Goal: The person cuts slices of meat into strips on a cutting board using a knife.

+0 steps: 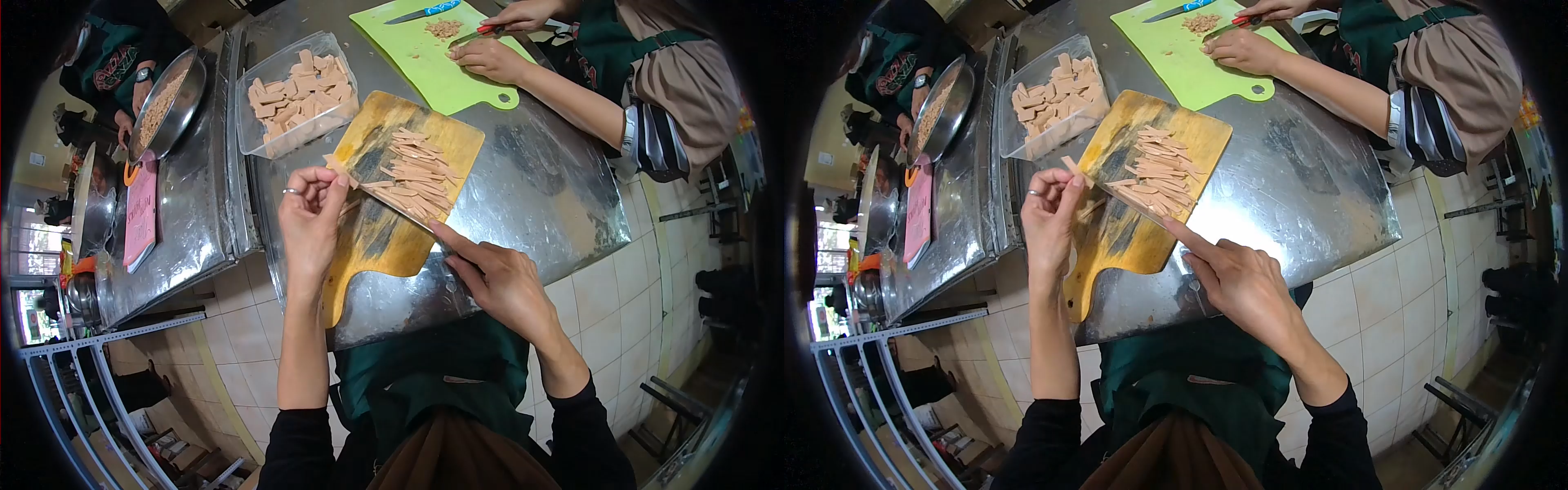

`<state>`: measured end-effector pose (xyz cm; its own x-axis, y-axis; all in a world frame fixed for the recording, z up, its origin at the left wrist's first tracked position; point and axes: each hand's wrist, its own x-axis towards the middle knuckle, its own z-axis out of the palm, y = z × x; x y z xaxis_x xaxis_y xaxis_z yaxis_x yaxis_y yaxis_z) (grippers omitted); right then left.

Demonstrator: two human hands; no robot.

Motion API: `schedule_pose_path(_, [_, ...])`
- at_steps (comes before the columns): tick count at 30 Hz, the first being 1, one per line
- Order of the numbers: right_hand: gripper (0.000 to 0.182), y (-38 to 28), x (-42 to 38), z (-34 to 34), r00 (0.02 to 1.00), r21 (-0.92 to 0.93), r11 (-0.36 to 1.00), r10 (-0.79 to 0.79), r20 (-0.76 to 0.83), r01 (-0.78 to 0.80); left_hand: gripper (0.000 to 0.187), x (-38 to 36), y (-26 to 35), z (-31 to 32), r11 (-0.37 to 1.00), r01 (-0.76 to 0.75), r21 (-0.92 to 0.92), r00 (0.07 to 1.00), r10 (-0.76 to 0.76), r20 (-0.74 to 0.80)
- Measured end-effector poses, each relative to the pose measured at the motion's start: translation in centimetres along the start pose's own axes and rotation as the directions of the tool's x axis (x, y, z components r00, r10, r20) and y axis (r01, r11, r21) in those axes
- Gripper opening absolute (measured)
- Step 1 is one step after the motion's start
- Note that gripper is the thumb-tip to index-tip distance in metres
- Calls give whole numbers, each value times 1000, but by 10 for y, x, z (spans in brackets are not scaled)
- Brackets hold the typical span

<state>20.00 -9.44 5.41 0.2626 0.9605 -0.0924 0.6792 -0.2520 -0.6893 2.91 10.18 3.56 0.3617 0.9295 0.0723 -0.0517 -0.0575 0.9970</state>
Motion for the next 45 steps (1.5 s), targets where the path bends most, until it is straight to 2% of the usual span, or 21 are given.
schedule_pose_path(3, [53,5,-3,1,998,71,997,-37,-55,41,12,-20,10,-8,999,28,23,998,-27,-49])
schedule_pose_path(7, [54,6,-7,1,994,99,991,-86,-68,92,13,-63,8,-4,988,152,22,988,-153,16])
schedule_pose_path(9, [54,5,-7,2,995,95,991,-88,-45,92,15,-78,-12,-2,981,132,140,990,-137,29])
schedule_pose_path(10, [54,6,-8,3,996,91,992,-88,-34,91,13,-82,-11,1,932,155,326,986,-169,12])
schedule_pose_path(13, [53,6,-11,2,997,91,993,-72,3,71,12,-89,6,-3,769,233,595,971,-221,-95])
schedule_pose_path(14, [53,5,-12,0,998,94,994,-65,16,63,9,-90,2,-9,810,200,551,979,-183,-87])
schedule_pose_path(17, [48,-2,-17,-7,999,164,986,-18,40,11,9,-86,-3,-21,797,-139,588,990,114,80])
schedule_pose_path(18, [48,-3,-18,-8,999,162,987,-10,54,1,12,-86,-1,-21,806,-115,581,993,79,87])
schedule_pose_path(21, [51,-2,-22,-7,997,149,989,-9,74,-3,14,-83,-8,-22,650,-299,698,954,216,207])
schedule_pose_path(24, [60,4,-25,-1,996,132,991,-44,80,33,16,-84,-14,-15,642,-268,718,963,197,183])
schedule_pose_path(27, [60,2,-24,1,995,123,992,-44,92,33,18,-81,-17,-8,577,-281,767,954,257,156])
schedule_pose_path(33, [61,5,-24,4,993,102,991,-95,64,88,19,-75,-21,-2,552,-281,785,948,288,137])
schedule_pose_path(36, [60,3,-29,4,992,103,989,-114,59,108,16,-80,-21,-10,784,-154,601,975,218,-34])
schedule_pose_path(39, [60,-6,-33,0,985,34,994,-107,132,103,10,-85,-8,-31,760,2,650,972,153,-181])
schedule_pose_path(41, [62,-10,-30,1,972,-4,994,-106,208,109,9,-86,-9,-46,780,-3,626,968,160,-195])
schedule_pose_path(45, [64,-20,-19,1,976,-146,975,-143,163,167,11,-81,-10,-55,761,-46,647,970,189,-154])
